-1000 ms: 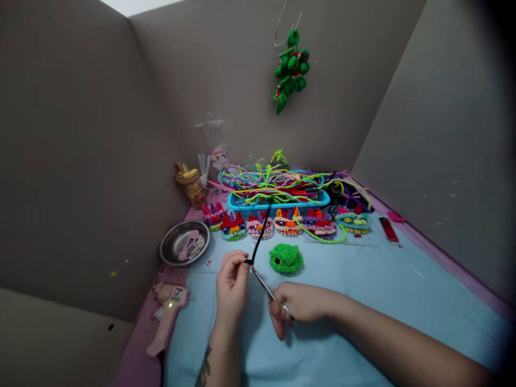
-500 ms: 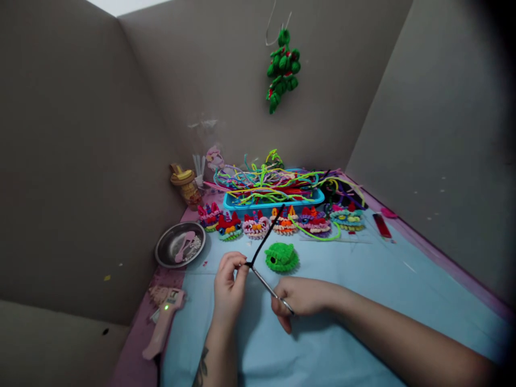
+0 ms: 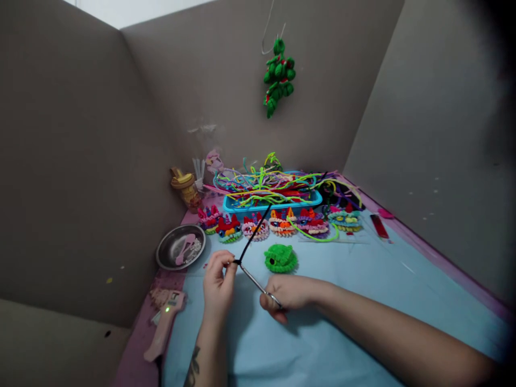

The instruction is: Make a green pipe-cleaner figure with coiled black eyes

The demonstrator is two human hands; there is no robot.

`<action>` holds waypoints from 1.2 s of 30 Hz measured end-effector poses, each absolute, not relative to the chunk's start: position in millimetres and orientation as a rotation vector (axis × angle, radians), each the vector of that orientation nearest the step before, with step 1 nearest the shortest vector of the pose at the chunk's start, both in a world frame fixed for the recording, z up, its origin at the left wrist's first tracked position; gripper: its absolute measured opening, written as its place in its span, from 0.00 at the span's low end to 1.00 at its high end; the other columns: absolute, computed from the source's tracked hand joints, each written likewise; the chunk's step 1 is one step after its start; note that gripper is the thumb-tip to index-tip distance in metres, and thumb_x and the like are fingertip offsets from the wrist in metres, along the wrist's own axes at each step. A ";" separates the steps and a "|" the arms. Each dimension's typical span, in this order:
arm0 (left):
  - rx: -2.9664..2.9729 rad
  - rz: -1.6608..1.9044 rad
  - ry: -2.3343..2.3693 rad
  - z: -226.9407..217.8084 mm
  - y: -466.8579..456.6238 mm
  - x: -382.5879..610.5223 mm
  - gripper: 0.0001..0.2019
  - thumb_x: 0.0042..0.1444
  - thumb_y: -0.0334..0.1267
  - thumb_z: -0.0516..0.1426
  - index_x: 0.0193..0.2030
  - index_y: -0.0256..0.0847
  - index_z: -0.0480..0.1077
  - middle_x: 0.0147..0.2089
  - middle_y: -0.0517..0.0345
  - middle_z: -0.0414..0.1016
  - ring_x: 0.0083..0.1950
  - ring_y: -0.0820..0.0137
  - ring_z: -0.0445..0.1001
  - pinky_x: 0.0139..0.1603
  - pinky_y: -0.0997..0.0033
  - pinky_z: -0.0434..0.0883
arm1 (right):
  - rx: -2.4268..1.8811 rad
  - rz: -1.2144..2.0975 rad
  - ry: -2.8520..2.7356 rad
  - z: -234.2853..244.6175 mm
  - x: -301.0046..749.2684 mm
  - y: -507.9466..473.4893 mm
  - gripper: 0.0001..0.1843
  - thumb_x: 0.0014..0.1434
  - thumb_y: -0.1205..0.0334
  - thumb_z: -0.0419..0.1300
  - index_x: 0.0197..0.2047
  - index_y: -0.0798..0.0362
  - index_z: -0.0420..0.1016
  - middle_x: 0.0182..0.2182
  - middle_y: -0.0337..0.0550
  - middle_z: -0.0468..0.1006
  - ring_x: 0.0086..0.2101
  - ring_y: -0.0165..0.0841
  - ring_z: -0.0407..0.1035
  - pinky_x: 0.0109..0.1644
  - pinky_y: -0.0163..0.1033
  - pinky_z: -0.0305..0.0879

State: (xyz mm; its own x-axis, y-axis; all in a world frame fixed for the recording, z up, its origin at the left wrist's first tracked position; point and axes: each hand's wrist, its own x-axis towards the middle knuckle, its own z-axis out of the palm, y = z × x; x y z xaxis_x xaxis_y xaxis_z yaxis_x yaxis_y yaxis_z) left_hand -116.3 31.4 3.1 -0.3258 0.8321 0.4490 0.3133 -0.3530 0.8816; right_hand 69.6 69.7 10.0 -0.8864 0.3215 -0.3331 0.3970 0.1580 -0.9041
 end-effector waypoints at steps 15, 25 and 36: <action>1.417 1.805 1.448 -6.8 44.8 -142.0 0.04 0.50 0.37 0.60 0.27 0.40 0.71 0.34 0.55 0.70 0.40 0.67 0.68 0.44 0.69 0.65 | 0.833 -1.771 2.370 6.8 30.5 76.0 0.24 0.58 0.50 0.53 0.18 0.57 0.70 0.11 0.32 0.60 0.15 0.22 0.53 0.21 0.31 0.51; 1.252 1.822 1.295 -21.2 45.1 -143.4 0.02 0.51 0.34 0.59 0.29 0.40 0.71 0.36 0.57 0.68 0.40 0.70 0.67 0.43 0.73 0.64 | 0.878 -1.751 2.328 -5.6 23.6 77.0 0.16 0.55 0.57 0.55 0.21 0.58 0.70 0.14 0.32 0.61 0.19 0.23 0.54 0.23 0.30 0.50; 1.244 1.796 1.231 -23.6 45.5 -145.9 0.02 0.51 0.34 0.60 0.30 0.41 0.71 0.36 0.58 0.68 0.40 0.71 0.66 0.43 0.74 0.64 | 0.757 -1.807 2.291 4.6 25.8 75.9 0.15 0.56 0.63 0.51 0.20 0.56 0.64 0.15 0.33 0.63 0.18 0.23 0.56 0.25 0.31 0.53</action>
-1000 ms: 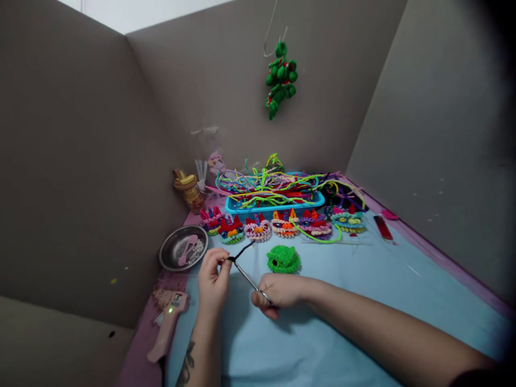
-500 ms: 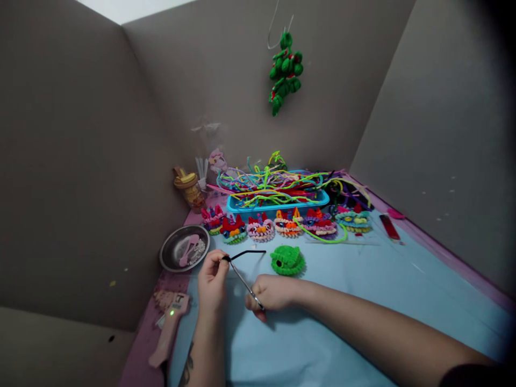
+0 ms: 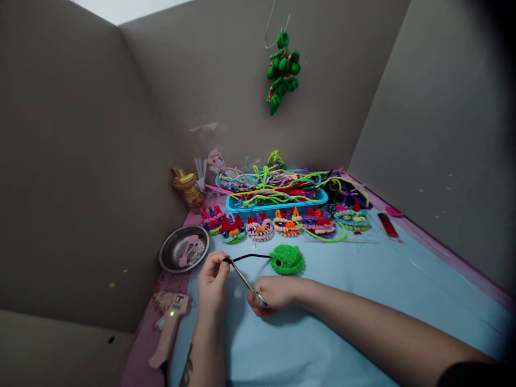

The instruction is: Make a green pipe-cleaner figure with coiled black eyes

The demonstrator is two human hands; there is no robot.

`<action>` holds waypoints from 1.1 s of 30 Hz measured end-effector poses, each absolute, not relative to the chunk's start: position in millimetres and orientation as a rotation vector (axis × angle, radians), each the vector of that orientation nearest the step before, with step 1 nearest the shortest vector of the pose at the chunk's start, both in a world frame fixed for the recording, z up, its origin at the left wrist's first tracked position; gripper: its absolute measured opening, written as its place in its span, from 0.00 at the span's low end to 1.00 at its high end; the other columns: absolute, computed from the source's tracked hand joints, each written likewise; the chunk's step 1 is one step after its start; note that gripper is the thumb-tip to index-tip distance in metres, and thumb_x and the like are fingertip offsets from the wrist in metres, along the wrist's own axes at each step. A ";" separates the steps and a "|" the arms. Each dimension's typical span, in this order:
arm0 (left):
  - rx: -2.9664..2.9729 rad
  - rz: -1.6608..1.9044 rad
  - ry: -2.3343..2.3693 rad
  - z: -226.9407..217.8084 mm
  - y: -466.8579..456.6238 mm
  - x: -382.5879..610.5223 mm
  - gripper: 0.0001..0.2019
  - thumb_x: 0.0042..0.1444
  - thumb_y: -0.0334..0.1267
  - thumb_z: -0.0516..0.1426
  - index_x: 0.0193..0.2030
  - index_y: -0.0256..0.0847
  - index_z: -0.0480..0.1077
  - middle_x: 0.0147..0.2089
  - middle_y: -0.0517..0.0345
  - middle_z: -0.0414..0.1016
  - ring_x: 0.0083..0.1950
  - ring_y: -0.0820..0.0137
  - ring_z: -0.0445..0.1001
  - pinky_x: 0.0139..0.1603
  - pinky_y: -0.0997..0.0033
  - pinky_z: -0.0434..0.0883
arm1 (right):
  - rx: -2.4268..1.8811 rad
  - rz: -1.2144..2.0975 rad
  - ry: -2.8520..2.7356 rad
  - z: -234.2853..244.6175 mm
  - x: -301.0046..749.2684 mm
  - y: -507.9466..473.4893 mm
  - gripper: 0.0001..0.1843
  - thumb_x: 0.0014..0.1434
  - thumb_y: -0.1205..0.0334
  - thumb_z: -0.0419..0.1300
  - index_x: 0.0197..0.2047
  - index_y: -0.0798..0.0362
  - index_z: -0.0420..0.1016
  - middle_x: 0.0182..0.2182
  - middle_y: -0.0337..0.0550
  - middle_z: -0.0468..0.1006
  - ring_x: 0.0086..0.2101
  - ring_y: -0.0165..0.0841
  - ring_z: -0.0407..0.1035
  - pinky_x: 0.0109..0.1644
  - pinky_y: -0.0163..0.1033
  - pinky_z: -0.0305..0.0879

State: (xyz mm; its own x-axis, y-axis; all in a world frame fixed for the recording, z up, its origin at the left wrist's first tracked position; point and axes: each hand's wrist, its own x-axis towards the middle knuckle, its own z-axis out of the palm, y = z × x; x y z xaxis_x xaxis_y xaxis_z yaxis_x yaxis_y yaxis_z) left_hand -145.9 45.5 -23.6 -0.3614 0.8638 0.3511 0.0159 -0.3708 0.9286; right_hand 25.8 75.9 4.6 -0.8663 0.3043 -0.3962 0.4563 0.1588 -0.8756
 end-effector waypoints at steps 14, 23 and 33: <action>1.282 1.816 1.282 -19.8 45.7 -143.9 0.03 0.50 0.36 0.61 0.29 0.40 0.71 0.34 0.58 0.68 0.39 0.71 0.66 0.41 0.75 0.64 | 0.448 -2.197 2.226 -8.8 26.4 74.9 0.29 0.63 0.54 0.44 0.12 0.54 0.57 0.10 0.31 0.55 0.14 0.22 0.48 0.22 0.33 0.47; 1.255 1.821 1.286 -16.6 44.2 -142.4 0.05 0.49 0.37 0.62 0.27 0.40 0.71 0.34 0.58 0.68 0.37 0.71 0.66 0.39 0.75 0.64 | 0.574 -1.953 2.376 -5.7 27.1 72.6 0.30 0.63 0.46 0.48 0.14 0.55 0.58 0.10 0.31 0.54 0.14 0.22 0.48 0.21 0.33 0.47; 1.279 1.826 1.268 -19.0 44.4 -141.7 0.04 0.51 0.36 0.61 0.28 0.40 0.70 0.34 0.58 0.67 0.37 0.71 0.66 0.39 0.75 0.64 | 0.553 -2.068 2.236 -8.9 23.9 72.0 0.23 0.60 0.57 0.52 0.16 0.56 0.60 0.11 0.31 0.57 0.15 0.22 0.50 0.21 0.32 0.47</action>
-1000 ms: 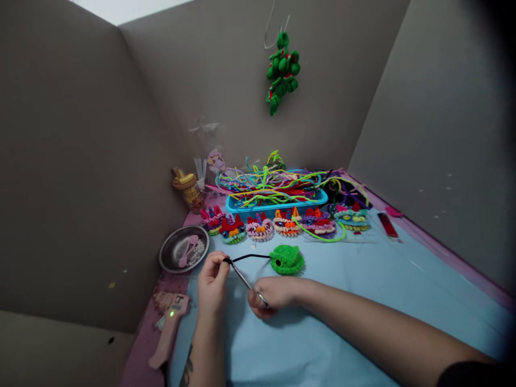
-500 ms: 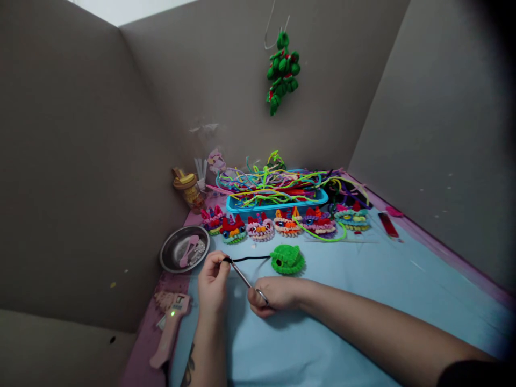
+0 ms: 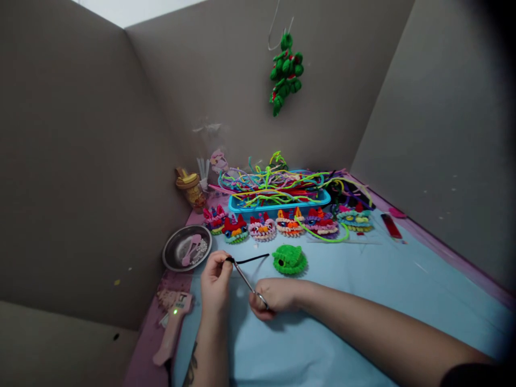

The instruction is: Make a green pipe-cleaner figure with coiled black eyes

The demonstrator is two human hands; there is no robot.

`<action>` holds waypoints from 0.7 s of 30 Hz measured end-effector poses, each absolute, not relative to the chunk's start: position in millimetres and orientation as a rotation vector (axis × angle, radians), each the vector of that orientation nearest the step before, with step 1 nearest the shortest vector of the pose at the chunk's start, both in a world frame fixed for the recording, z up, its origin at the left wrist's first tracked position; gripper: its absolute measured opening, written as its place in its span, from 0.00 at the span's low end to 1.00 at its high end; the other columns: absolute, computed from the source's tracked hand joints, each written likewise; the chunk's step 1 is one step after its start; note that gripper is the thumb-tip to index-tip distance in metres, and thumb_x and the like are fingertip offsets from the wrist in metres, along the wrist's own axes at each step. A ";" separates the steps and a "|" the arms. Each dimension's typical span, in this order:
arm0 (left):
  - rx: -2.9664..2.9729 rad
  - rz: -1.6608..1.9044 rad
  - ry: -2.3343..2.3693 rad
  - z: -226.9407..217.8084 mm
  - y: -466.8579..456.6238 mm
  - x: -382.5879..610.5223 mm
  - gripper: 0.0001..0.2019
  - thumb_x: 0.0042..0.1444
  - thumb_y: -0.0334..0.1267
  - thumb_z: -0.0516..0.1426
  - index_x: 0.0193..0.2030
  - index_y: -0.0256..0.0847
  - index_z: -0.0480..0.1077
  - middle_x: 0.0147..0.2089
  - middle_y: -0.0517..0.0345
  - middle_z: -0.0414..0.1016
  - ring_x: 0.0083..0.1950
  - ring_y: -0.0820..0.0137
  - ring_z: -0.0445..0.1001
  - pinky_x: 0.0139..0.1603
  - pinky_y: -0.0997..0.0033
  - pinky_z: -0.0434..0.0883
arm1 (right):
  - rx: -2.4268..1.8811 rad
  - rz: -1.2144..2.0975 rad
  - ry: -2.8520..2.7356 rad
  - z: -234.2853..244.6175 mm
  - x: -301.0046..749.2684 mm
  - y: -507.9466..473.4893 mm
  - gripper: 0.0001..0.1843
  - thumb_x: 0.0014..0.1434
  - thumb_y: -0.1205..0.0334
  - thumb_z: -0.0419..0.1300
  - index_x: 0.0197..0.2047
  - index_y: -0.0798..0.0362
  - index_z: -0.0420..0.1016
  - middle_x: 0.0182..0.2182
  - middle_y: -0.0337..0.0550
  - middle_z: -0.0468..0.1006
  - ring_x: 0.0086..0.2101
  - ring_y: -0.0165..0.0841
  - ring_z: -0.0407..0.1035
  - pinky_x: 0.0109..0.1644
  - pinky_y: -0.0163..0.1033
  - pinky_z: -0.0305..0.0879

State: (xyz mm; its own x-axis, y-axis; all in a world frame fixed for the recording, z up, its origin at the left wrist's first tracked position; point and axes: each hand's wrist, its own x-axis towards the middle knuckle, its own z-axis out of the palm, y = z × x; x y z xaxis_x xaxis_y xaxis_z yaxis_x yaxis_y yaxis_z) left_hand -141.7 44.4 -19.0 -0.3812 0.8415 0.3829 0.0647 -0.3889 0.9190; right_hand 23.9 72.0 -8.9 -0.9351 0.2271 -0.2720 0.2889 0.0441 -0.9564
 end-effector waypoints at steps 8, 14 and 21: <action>1.263 1.817 1.284 -17.4 42.4 -139.6 0.06 0.49 0.38 0.62 0.27 0.40 0.70 0.34 0.57 0.67 0.37 0.70 0.67 0.38 0.74 0.65 | 0.425 -2.214 1.892 -20.8 19.0 74.8 0.19 0.61 0.53 0.49 0.24 0.57 0.62 0.19 0.34 0.63 0.18 0.23 0.56 0.22 0.29 0.51; 1.244 1.802 1.238 -17.2 43.0 -139.4 0.06 0.50 0.38 0.62 0.27 0.39 0.70 0.33 0.57 0.67 0.36 0.71 0.66 0.37 0.75 0.65 | 0.311 -2.293 1.970 -17.9 21.2 71.4 0.41 0.47 0.21 0.36 0.21 0.56 0.59 0.18 0.34 0.61 0.18 0.22 0.55 0.20 0.29 0.50; 1.210 1.798 1.268 -16.1 43.3 -138.4 0.07 0.48 0.39 0.62 0.27 0.39 0.70 0.33 0.58 0.67 0.35 0.72 0.66 0.36 0.76 0.65 | 0.253 -2.288 2.015 -16.1 21.6 70.3 0.44 0.38 0.18 0.35 0.19 0.55 0.58 0.16 0.33 0.61 0.16 0.22 0.55 0.19 0.30 0.50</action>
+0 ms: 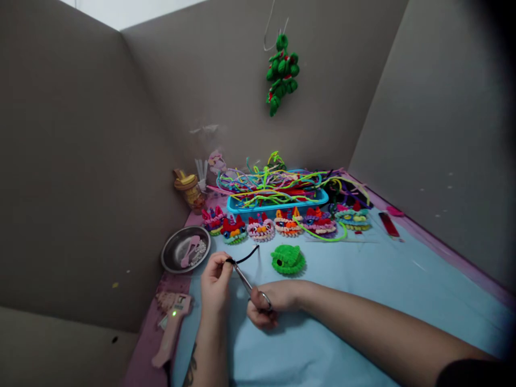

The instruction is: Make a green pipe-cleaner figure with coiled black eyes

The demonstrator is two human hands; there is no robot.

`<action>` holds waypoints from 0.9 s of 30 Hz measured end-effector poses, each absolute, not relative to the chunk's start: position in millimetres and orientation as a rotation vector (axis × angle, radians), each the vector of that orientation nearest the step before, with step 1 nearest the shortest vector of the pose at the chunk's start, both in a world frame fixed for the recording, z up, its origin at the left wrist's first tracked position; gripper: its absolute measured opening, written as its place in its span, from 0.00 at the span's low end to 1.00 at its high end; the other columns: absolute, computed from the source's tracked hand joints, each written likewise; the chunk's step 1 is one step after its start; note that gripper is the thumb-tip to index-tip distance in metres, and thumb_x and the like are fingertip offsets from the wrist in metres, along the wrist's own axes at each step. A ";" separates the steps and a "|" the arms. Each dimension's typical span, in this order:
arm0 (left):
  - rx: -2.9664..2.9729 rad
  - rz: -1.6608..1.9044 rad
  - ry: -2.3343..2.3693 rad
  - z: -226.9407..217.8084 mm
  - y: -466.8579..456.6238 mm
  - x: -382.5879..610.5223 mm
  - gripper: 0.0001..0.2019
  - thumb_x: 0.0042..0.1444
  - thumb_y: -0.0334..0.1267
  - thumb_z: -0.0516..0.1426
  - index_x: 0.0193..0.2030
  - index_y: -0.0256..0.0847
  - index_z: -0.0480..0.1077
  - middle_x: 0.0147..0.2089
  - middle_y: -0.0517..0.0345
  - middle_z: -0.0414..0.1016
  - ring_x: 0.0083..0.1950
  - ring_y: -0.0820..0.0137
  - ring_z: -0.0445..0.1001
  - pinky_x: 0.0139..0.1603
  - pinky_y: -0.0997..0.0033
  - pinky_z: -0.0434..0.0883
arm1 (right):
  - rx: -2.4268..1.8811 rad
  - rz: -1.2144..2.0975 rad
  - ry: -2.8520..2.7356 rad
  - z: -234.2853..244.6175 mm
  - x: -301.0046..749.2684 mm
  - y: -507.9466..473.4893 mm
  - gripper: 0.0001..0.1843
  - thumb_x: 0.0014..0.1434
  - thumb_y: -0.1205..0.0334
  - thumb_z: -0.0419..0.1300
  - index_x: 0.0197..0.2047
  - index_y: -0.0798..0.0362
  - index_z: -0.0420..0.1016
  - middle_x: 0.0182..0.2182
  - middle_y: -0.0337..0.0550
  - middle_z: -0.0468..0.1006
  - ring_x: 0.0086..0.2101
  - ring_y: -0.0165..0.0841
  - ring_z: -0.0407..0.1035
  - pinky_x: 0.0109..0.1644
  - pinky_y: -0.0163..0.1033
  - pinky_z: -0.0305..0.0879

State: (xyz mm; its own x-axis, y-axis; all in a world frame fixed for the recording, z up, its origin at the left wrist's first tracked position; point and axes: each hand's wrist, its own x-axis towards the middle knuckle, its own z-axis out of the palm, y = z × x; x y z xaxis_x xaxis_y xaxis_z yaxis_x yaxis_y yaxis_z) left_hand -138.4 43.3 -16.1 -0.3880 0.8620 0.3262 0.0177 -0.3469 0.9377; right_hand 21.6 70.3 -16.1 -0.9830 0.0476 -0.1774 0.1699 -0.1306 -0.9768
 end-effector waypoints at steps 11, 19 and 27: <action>1.215 1.805 1.329 -12.0 43.8 -137.6 0.07 0.46 0.39 0.63 0.26 0.39 0.70 0.32 0.57 0.68 0.35 0.71 0.67 0.37 0.74 0.65 | 0.181 -2.375 1.982 -26.6 18.5 71.9 0.39 0.53 0.27 0.36 0.16 0.55 0.58 0.13 0.34 0.60 0.15 0.22 0.53 0.18 0.31 0.48; 1.216 1.802 1.347 -12.4 44.0 -138.6 0.07 0.46 0.38 0.63 0.25 0.38 0.70 0.31 0.57 0.68 0.35 0.71 0.67 0.37 0.74 0.65 | 0.173 -2.372 2.043 -24.7 18.6 69.9 0.35 0.65 0.42 0.38 0.14 0.54 0.55 0.11 0.32 0.57 0.13 0.21 0.48 0.18 0.32 0.44; 1.225 1.823 1.368 -10.4 44.1 -138.3 0.08 0.45 0.39 0.63 0.25 0.38 0.70 0.31 0.57 0.68 0.34 0.71 0.67 0.35 0.74 0.66 | 0.259 -2.232 2.119 -17.7 17.8 72.2 0.20 0.55 0.72 0.48 0.13 0.54 0.55 0.10 0.31 0.55 0.14 0.22 0.49 0.19 0.33 0.45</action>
State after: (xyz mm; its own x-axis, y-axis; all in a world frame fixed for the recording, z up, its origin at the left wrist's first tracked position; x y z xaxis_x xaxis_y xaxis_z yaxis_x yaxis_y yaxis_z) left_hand -138.3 44.1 -10.4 -0.4352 0.8340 0.3391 0.0925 -0.3332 0.9383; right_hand 17.8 72.2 -17.7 -0.9845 0.0763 -0.1576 0.1535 -0.0579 -0.9865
